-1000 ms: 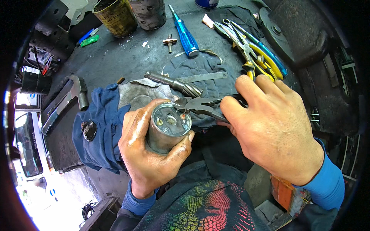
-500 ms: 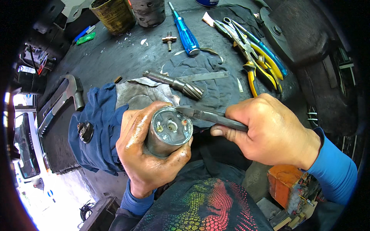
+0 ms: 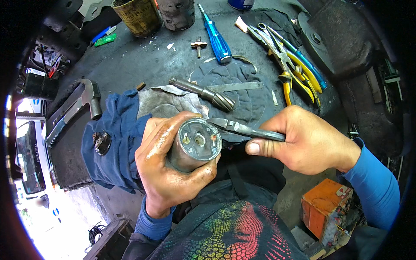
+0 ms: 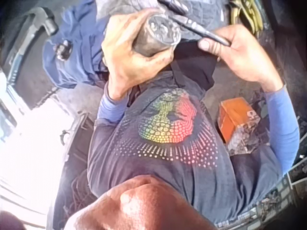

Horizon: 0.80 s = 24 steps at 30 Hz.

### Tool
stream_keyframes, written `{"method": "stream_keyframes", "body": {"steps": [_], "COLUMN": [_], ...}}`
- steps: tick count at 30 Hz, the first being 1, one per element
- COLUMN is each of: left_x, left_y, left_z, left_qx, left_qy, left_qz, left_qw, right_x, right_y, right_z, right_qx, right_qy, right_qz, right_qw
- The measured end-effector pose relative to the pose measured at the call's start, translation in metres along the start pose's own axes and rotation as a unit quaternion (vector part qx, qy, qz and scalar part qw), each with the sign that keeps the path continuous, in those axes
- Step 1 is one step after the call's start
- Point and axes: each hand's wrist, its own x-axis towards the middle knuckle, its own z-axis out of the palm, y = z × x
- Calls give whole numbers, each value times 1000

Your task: The person uses pliers to repeatedly pull and adjust small wires or pins inside a cylindrical metal component. The person rotates the component to access different sides and continues the adjustment throughout the clip.

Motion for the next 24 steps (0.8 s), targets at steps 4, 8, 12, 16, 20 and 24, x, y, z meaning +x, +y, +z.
{"method": "stream_keyframes", "body": {"steps": [4,8,12,16,20,24], "left_x": [1,2,2,1,2,2], "left_y": [0,5,5,6,9,6], "left_z": [0,0,0,1,0,1], "left_qx": [10,16,26,28,33,29], "left_qy": [-5,-8,-5,-9,-17,-14], "left_qz": [0,-19,-14,-24,-38,-29], "left_qw": [1000,1000,1000,999,999,999], "right_x": [-9,-19,-20,-20,-18,-15], "right_y": [-6,0,-3,-6,-5,-5], "right_z": [-4,12,24,26,28,28], "right_qx": [-180,-342,-396,-438,-465,-475], "right_qy": [99,227,264,287,305,308], "right_qz": [-89,-163,-155,-156,-172,-178], "right_qw": [975,897,866,837,813,805]}}
